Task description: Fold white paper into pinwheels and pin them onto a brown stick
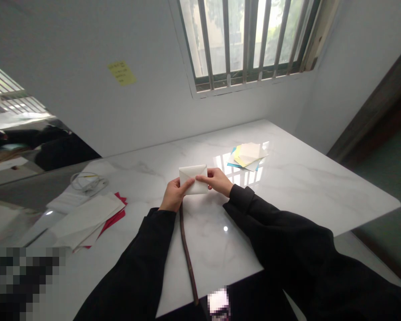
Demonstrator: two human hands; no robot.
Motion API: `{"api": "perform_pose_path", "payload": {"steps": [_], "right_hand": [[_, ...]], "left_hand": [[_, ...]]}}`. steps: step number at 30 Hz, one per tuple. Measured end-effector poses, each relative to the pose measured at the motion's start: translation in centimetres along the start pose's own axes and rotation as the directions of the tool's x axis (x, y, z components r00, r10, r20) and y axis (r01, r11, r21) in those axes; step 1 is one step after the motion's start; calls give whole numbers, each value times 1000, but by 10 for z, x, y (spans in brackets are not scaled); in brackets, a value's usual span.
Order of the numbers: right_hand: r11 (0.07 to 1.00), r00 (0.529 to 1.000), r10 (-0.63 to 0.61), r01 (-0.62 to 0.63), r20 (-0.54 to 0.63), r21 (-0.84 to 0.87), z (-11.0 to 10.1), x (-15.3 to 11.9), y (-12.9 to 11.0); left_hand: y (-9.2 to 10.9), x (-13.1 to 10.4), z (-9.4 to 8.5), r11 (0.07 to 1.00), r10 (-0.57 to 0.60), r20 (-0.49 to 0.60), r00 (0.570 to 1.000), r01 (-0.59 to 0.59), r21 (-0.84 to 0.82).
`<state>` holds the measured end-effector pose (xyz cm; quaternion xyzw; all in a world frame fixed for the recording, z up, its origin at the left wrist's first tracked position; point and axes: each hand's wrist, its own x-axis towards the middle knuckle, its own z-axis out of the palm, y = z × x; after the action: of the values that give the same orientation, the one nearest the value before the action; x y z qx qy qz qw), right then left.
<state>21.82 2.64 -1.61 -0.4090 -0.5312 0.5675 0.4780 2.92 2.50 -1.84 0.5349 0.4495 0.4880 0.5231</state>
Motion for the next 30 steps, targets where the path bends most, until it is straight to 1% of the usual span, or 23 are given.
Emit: {"api": "perform_pose_path", "payload": {"steps": [2,4,8,10,13,15,21,26,30], "right_hand": [[1000,1000,5,-5,7,-4,1,0,-1],[1000,999,10,-9,37,-16,0,-2,-2],[995,985,47,-32,168,-90,-1,-7,-6],[989,977,51,-20,209,-148,-1,-8,-7],[978,980,26,16,196,-206,-1,-8,-7],[977,984,8,30,176,-209,-2,-7,-5],[974,987,-12,47,158,-220,-4,-5,-2],[967,986,-30,70,163,-244,-5,-5,-1],[968,988,-20,57,151,-244,-5,-4,0]], "left_hand": [[-1,0,0,1000,3,-12,1000,-3,11],[-1,0,1,1000,9,-32,999,-9,6],[-1,2,0,997,50,-109,993,-56,-50],[-1,3,-2,995,58,-163,985,-71,-75],[-1,6,-4,993,64,-240,969,-86,-83],[-1,6,-5,993,78,-262,962,-99,-68],[0,6,-4,992,114,-290,950,-127,-26],[-2,7,-4,992,115,-285,951,-127,-23],[-4,9,-5,992,113,-288,951,-125,-23]]}}
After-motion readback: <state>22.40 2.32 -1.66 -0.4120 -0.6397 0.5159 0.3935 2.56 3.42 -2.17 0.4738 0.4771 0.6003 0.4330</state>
